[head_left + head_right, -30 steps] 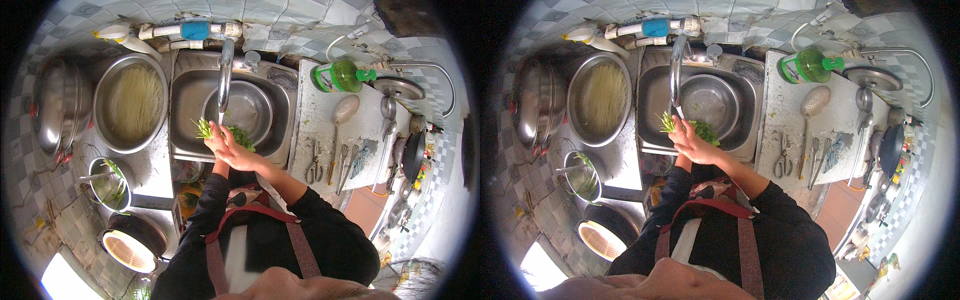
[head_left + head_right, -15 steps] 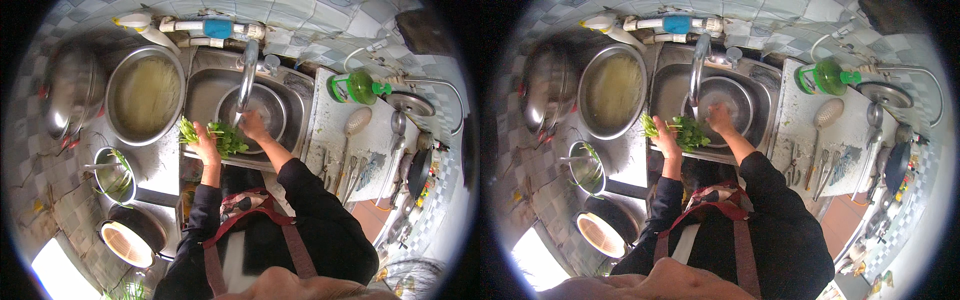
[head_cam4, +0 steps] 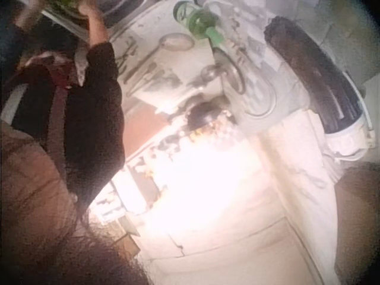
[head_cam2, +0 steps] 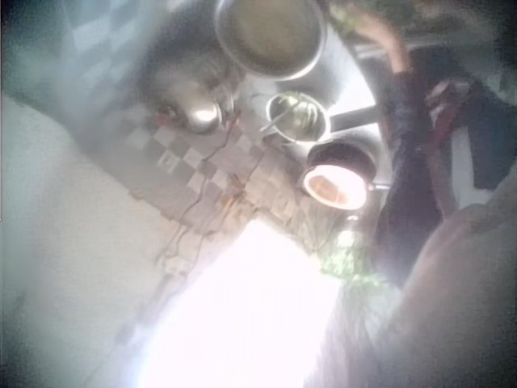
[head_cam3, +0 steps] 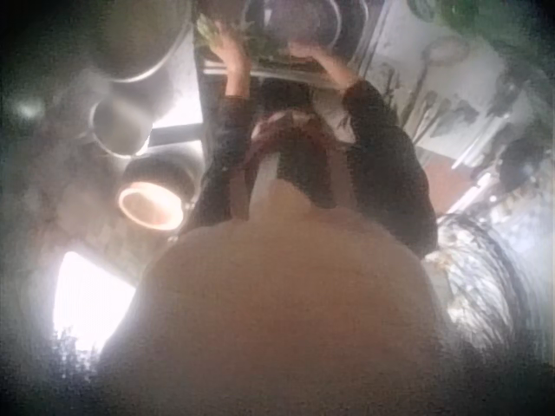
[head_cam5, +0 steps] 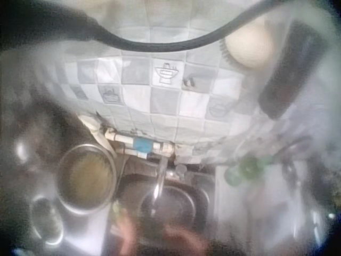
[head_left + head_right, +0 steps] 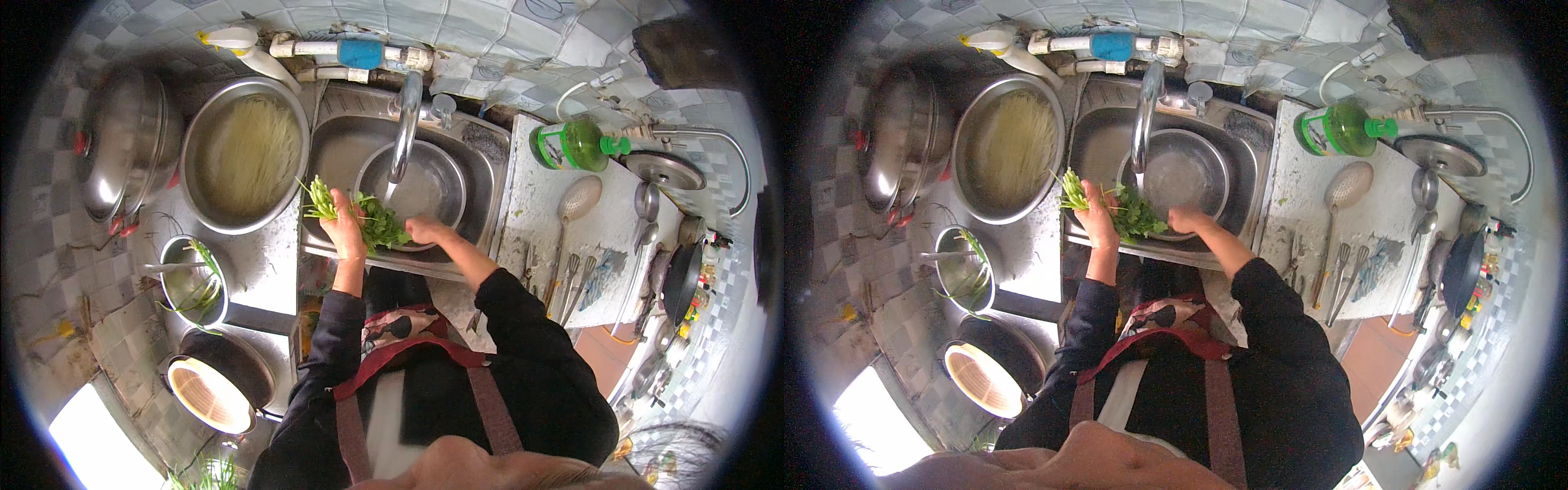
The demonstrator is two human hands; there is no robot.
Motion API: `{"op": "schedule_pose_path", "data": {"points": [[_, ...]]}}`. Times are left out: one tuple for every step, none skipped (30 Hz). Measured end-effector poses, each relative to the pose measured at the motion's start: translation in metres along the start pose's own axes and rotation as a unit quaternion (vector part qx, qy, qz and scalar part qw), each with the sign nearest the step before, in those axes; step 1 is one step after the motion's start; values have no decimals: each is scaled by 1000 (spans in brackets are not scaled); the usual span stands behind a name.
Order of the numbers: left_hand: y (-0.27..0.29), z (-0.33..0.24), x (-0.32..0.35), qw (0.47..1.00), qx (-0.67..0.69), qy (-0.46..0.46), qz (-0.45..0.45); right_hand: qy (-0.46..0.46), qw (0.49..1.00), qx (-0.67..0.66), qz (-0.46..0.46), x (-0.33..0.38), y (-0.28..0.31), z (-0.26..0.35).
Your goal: The person washes green leafy vegetables under running water in a kitchen sink, then moves to a cutting board and chops the greens with a cleaver. The chopped greens are gathered and placed into a small bowl.
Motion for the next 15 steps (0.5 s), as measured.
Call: {"op": "schedule_pose_path", "data": {"points": [[4,4,-3,1000,4,-3,17,-44,998,-22,-39,2,16,-1],[4,6,-7,1000,7,1,18,-3,985,-87,-147,11,40,11],[5,8,-10,1000,9,7,17,37,956,-151,-250,29,65,27],[6,10,-11,1000,12,13,17,76,910,-212,-348,52,90,44],[6,15,-10,998,-9,49,33,99,886,-255,-375,71,108,74],[1,16,-8,998,2,40,45,121,857,-296,-403,83,120,107],[-8,18,-5,997,13,32,61,118,857,-295,-406,84,119,125],[-9,23,-4,997,23,24,71,94,863,-324,-377,88,117,154],[-13,29,-3,992,37,20,118,173,841,-272,-434,100,123,187],[-19,23,3,992,38,-43,112,134,867,-254,-407,89,112,193],[-18,19,5,996,19,-34,86,148,871,-252,-394,90,109,198],[-16,15,6,998,0,-25,59,163,875,-250,-380,91,107,202],[-15,9,7,999,-14,-28,39,207,872,-260,-361,95,107,205],[-14,0,12,999,-30,-29,16,249,867,-270,-338,104,108,210],[-6,9,-1,999,-22,-24,-5,294,860,-277,-311,114,109,216]]}}
Point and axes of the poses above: each hand's wrist, its own x-axis away from the middle knuckle, its own y-axis out of the back of the hand, z = x × y, the point moved 6 cm from there along -x, towards the middle knuckle, and after that the axes turned 5 degrees about -x, right-handed, at the moved point
